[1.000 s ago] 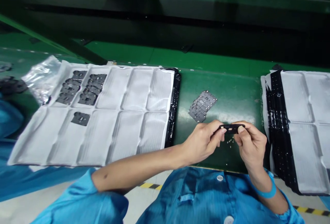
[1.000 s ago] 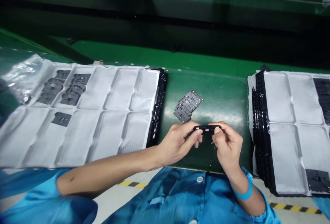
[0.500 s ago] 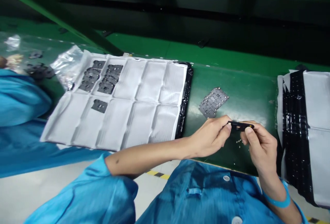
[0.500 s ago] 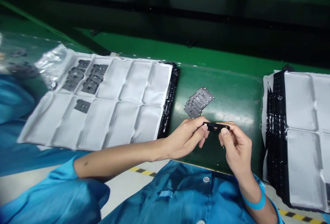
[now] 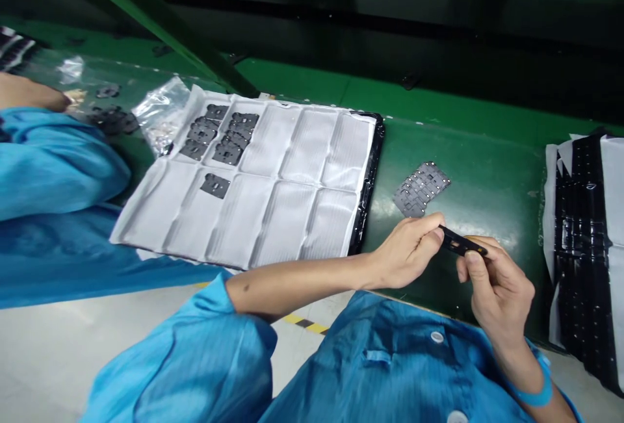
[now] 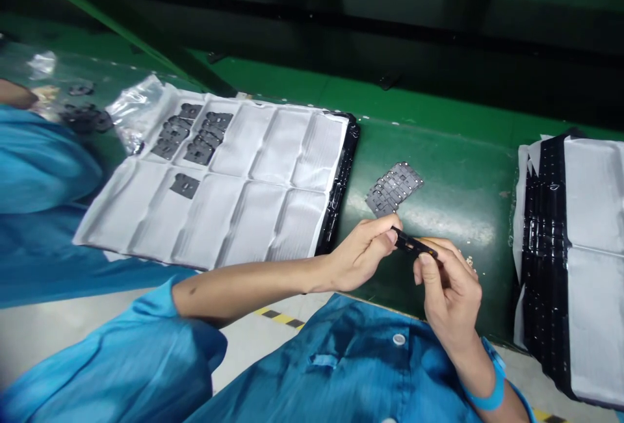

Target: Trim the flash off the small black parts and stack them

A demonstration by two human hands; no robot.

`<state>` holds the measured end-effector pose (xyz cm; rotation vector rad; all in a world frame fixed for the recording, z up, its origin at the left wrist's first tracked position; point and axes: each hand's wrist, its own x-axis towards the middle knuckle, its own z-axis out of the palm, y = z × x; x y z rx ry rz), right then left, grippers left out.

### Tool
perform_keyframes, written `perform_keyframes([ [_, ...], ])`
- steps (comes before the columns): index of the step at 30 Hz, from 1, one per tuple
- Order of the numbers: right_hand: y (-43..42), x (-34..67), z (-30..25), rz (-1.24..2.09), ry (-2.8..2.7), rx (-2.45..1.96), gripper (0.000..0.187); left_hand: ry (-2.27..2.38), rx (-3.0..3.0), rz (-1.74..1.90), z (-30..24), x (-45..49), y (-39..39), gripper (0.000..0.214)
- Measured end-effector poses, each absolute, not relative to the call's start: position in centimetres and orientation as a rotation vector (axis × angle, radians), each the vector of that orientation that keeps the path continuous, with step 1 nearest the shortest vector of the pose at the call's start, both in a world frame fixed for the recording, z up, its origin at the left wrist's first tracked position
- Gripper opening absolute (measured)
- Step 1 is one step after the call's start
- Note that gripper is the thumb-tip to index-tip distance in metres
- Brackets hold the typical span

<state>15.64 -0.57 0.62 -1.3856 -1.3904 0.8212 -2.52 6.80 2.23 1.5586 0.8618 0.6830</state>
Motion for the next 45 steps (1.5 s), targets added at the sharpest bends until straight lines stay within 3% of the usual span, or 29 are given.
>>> perform_keyframes([
  [16,-2.6,16.0,0.1,0.864,-1.256,-1.353,0.017,0.753,1.684,0.611,1.8,-2.1,5.6,0.02],
  [23,-3.6,16.7,-0.7,0.804,-1.3,-1.33,0.019,0.801,1.644,0.591,1.7,-1.2,5.1,0.03],
  [37,-3.4,18.4,-0.5,0.848,-0.991,-1.426,0.023,0.737,1.805,0.434,0.0,0.3,4.9,0.009],
  [45,-3.4,19.6,-0.1,0.859,-0.885,-1.468,0.029,0.632,2.048,0.291,0.1,0.3,6.3,0.03],
])
